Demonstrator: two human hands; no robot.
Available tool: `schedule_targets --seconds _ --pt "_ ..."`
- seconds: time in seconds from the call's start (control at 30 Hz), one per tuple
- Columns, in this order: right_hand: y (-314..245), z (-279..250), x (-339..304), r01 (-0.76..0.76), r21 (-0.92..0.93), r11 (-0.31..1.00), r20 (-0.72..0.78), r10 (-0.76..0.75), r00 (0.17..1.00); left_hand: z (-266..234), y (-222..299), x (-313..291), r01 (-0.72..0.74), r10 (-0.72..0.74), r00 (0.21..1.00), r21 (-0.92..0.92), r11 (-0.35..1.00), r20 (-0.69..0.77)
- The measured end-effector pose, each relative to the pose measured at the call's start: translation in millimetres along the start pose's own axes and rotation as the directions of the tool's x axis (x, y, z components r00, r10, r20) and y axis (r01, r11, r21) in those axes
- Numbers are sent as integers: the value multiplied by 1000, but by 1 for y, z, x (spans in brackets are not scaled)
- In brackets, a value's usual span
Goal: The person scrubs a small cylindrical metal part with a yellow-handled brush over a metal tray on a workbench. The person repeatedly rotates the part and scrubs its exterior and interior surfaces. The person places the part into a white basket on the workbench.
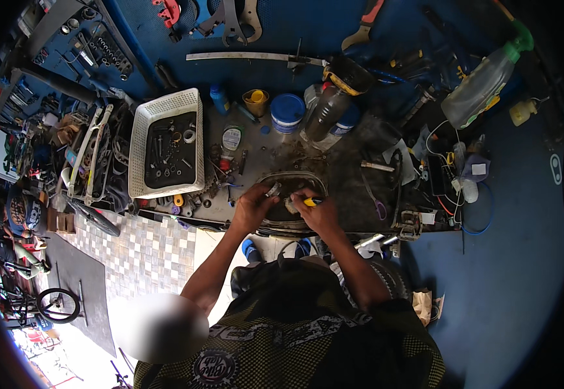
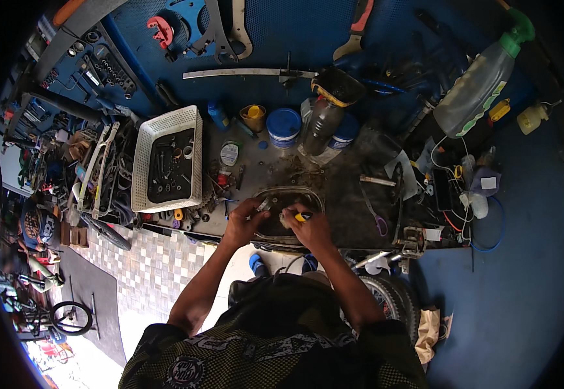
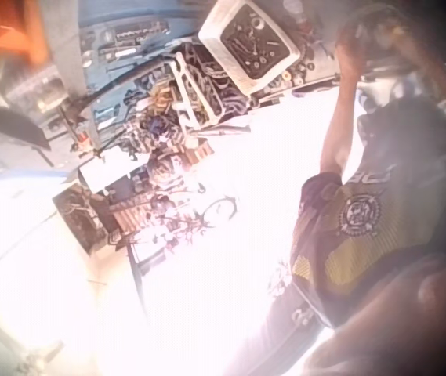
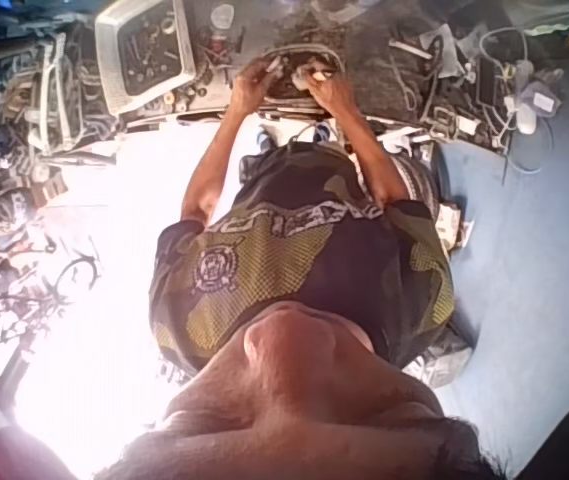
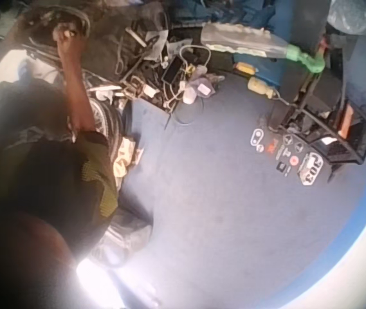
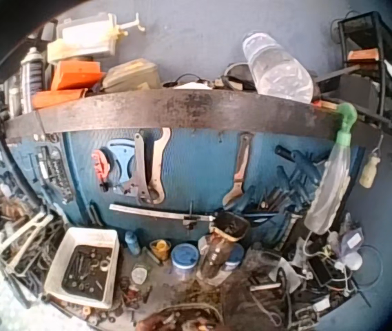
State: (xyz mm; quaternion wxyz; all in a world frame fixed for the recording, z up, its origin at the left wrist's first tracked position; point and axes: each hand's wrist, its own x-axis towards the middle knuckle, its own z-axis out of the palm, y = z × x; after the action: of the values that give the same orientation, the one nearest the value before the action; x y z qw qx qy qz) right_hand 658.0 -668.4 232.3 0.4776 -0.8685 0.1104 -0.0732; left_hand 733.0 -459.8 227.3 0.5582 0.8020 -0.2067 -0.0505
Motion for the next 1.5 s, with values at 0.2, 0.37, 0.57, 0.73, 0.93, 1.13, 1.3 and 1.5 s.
schedule_targets --seconds 0.2,0.37,0.57,0.73,0.93,1.13,1.3,1.5 --pt "12 1 -13 118 113 987 74 -127 989 -3 -4 -4 109 -107 992 -37 993 60" --pt "-2 -11 5 4 -91 996 52 1 999 -9 -10 -3 65 -77 991 106 992 109" --pt "-30 2 13 102 158 982 148 -126 981 -15 -2 1 26 -44 981 97 995 191" --pt "-34 0 15 179 211 961 28 -189 982 -27 8 0 231 -289 887 196 953 359" --pt "-39 -1 15 151 145 978 -58 -144 988 -23 -2 -2 141 -152 923 57 988 354" --pt "-49 -7 11 249 142 958 -50 -245 968 -22 -1 -6 106 -103 943 7 994 317" --pt "-51 -8 8 247 153 957 -56 -241 969 -19 0 -5 62 -61 947 7 998 316" --pt "-50 -7 5 139 81 987 -10 -139 990 -16 1 -5 6 -10 957 13 1000 290"
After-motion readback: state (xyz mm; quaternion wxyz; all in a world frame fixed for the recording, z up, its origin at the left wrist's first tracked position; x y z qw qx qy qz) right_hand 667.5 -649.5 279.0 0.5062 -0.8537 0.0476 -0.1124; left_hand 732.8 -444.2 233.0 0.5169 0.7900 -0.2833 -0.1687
